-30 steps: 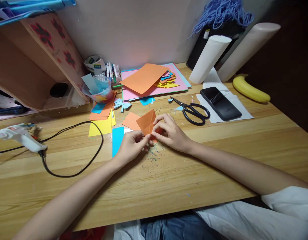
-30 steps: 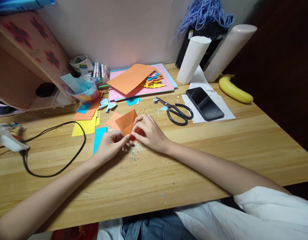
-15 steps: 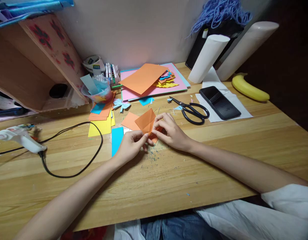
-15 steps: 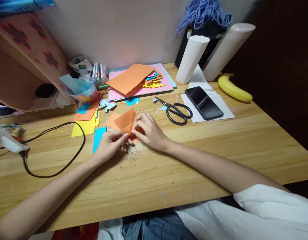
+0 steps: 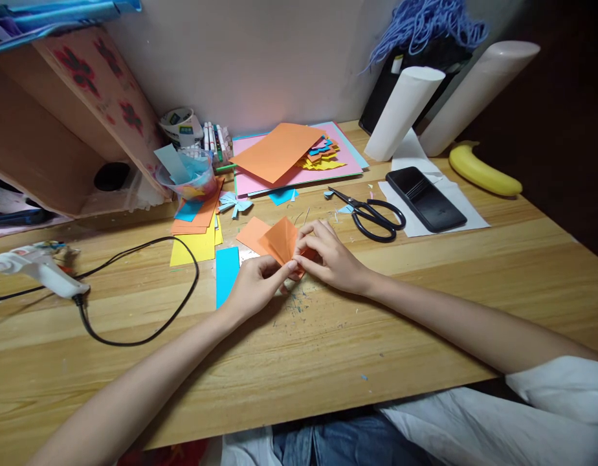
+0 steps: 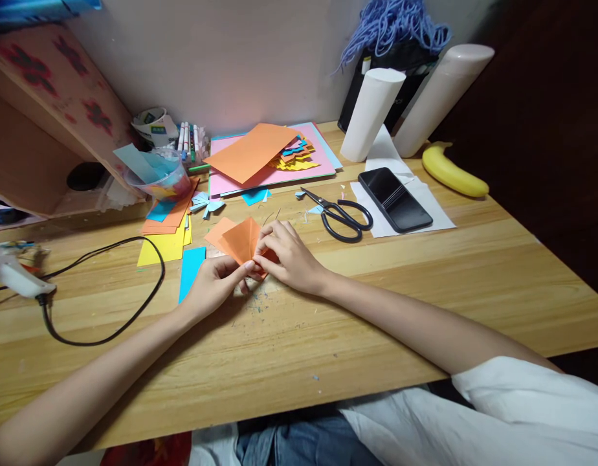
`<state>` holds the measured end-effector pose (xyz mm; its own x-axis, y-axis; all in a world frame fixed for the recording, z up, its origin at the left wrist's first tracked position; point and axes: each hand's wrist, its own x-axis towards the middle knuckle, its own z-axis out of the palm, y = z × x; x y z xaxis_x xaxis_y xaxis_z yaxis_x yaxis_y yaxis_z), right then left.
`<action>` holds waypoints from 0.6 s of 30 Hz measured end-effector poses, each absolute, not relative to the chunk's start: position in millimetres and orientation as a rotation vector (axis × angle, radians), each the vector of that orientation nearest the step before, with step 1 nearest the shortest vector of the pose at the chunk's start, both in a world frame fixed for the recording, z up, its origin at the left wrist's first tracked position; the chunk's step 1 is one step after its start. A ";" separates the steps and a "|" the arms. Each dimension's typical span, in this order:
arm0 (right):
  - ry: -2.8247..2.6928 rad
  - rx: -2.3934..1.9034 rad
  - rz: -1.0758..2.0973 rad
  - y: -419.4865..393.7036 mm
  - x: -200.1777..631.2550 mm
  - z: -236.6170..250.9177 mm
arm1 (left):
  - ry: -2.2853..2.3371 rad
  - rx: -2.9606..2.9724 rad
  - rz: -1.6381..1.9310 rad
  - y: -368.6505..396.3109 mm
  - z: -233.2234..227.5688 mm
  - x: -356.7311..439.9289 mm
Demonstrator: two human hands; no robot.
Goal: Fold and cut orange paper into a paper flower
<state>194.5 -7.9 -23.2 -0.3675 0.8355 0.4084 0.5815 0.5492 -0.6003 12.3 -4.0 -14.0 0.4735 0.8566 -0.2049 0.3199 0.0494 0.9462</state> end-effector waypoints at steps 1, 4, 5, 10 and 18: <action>-2.095 -1.129 0.464 -8.2 194.5 -23.1 | 1.069 1.518 0.555 -3.9 -13.8 12.6; -2.103 -1.119 0.466 -9.1 194.2 -22.7 | 1.058 1.516 0.537 -3.3 -13.5 13.0; -2.104 -1.117 0.467 -9.4 194.1 -22.4 | 1.054 1.520 0.533 -3.0 -13.4 12.9; -2.111 -1.097 0.473 -9.5 193.3 -21.7 | 1.089 1.573 0.504 -2.2 -14.7 11.9; -1.983 -1.128 0.591 -9.5 193.7 -21.5 | 1.069 1.613 0.558 -3.7 -17.3 10.4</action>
